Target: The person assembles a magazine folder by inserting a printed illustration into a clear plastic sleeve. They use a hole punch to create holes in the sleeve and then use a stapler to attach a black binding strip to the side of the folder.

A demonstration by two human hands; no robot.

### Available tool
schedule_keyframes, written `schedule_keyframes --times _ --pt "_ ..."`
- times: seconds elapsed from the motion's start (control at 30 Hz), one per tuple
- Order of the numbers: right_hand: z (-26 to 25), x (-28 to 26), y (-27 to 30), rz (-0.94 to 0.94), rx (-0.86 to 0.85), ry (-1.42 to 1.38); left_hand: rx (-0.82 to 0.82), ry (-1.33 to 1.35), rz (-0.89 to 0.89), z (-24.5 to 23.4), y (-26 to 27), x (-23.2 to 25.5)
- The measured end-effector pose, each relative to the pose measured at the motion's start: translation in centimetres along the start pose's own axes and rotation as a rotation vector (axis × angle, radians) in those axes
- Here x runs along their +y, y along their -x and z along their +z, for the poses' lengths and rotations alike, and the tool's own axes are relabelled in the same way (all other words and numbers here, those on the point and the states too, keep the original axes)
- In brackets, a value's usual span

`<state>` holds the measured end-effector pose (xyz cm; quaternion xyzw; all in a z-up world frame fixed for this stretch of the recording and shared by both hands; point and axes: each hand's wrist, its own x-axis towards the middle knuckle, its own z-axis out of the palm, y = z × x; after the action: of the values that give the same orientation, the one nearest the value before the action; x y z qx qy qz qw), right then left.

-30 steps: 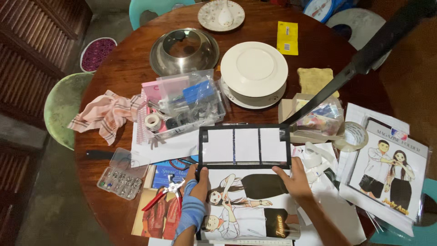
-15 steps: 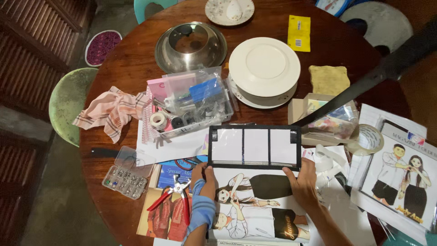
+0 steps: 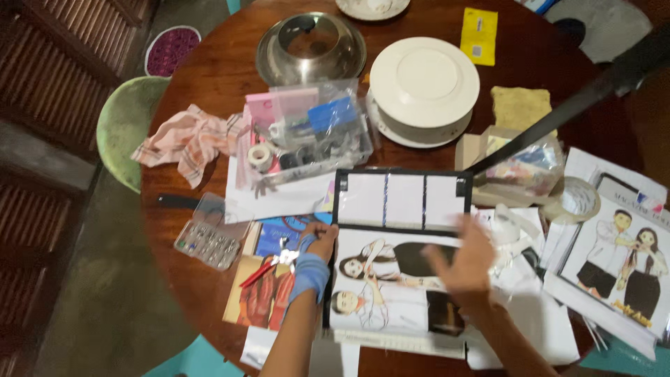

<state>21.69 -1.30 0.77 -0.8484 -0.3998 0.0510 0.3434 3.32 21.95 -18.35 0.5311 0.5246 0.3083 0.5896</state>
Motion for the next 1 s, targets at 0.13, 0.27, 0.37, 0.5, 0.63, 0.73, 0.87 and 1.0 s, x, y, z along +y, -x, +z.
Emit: schedule_keyframes --times 0.13,0.27,0.37,0.5,0.63,0.73,0.87,1.0 --pt "1.1 -4.5 5.9 -0.279 -0.432 -0.001 0.014 -0.081 0.141 0.0 2.8 3.7" --pt "3.2 -3.9 8.6 -0.631 -0.572 0.23 -0.146 -0.418 0.53 -4.4 9.6 9.3" --pt "4.9 -2.7 8.3 -0.669 -0.647 0.409 -0.489 -0.896 0.884 -9.4 14.6 12.0" --pt "4.5 -1.7 7.1 -0.761 -0.758 0.448 -0.506 -1.043 1.283 -11.8 17.9 12.6" --pt "1.7 -2.9 4.6 -0.736 -0.747 0.338 -0.416 -1.042 1.374 -10.4 15.7 13.4" --pt "-0.5 -4.7 2.4 -0.8 -0.664 0.297 -0.459 -0.995 1.431 -9.7 13.8 14.8" --pt "-3.1 -7.2 0.2 -0.806 -0.661 0.263 -0.462 -1.009 1.48 -9.5 12.6 17.8" --pt "-4.9 -9.2 -2.3 -0.778 -0.746 0.276 -0.386 -0.989 1.596 -8.2 11.6 20.5"
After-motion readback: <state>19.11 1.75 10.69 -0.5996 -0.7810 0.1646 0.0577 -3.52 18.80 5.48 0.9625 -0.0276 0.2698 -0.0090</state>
